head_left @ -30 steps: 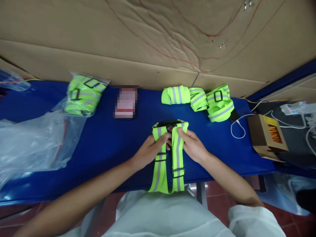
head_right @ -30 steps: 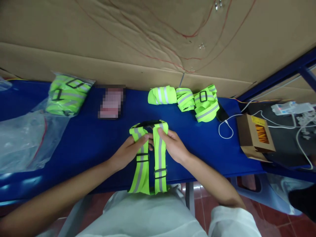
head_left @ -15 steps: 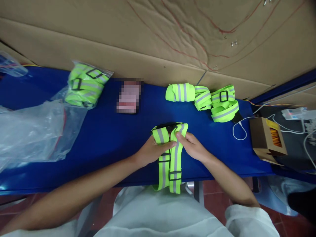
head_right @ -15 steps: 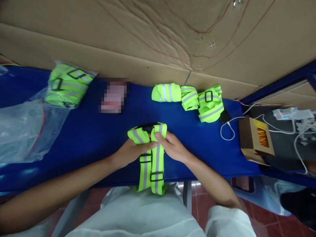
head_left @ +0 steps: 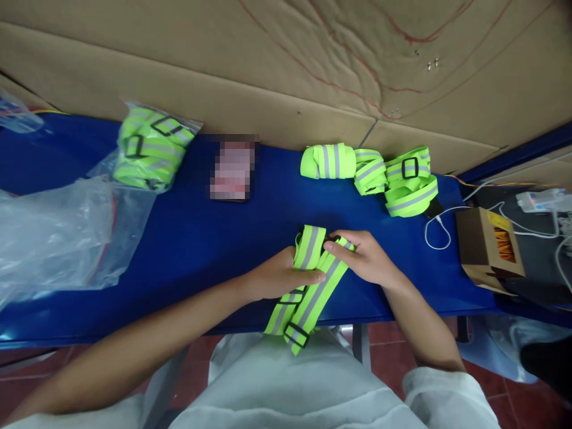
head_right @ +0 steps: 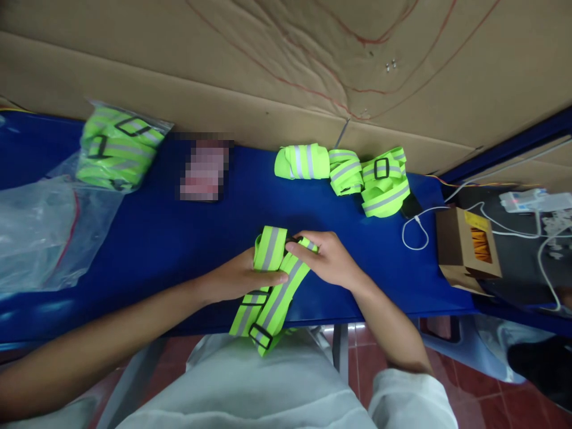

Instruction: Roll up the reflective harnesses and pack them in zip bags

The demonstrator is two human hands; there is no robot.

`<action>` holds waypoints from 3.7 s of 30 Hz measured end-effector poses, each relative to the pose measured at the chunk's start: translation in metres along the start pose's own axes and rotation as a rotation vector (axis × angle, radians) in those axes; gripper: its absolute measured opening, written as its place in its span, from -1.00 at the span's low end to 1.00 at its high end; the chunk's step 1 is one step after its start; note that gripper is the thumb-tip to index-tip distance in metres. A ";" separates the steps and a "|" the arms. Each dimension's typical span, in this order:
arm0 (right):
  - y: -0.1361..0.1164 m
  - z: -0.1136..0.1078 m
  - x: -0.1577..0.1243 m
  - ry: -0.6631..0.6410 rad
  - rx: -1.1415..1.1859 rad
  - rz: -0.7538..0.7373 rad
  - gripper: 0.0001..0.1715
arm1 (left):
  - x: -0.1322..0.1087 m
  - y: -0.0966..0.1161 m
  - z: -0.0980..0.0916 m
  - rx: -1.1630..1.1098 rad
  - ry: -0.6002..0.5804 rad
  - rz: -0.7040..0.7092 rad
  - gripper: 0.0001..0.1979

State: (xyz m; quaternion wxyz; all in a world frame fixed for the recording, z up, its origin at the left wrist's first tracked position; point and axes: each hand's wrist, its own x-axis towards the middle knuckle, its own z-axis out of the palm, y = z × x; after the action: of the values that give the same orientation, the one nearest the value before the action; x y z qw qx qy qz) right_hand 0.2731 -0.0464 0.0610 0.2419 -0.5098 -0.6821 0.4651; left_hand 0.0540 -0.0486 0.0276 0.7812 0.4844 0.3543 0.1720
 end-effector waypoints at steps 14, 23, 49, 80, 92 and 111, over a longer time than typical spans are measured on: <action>0.001 0.003 0.007 -0.070 0.808 0.496 -0.62 | -0.004 -0.001 0.004 0.002 -0.166 0.025 -0.63; 0.006 0.004 0.002 0.198 0.054 -0.048 -0.65 | -0.007 -0.001 0.002 -0.040 -0.237 0.025 -0.71; -0.005 0.010 -0.003 0.044 0.100 0.128 -0.55 | -0.009 -0.003 0.018 -0.575 -0.166 -0.198 -0.54; 0.004 0.005 0.005 -0.100 0.807 0.383 -0.52 | -0.006 0.002 0.009 0.011 -0.205 -0.024 -0.69; 0.007 0.009 0.006 0.122 -0.045 -0.177 -0.61 | -0.003 -0.005 0.008 0.003 -0.152 0.009 -0.74; 0.002 0.007 -0.012 -0.257 -0.348 -0.086 0.29 | -0.006 -0.001 0.003 0.188 -0.277 0.101 -0.61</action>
State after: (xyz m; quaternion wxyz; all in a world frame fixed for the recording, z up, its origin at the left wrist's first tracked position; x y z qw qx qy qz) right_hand 0.2726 -0.0601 0.0581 0.0809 -0.4506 -0.7985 0.3909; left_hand 0.0519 -0.0544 0.0296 0.7640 0.5917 0.2331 0.1088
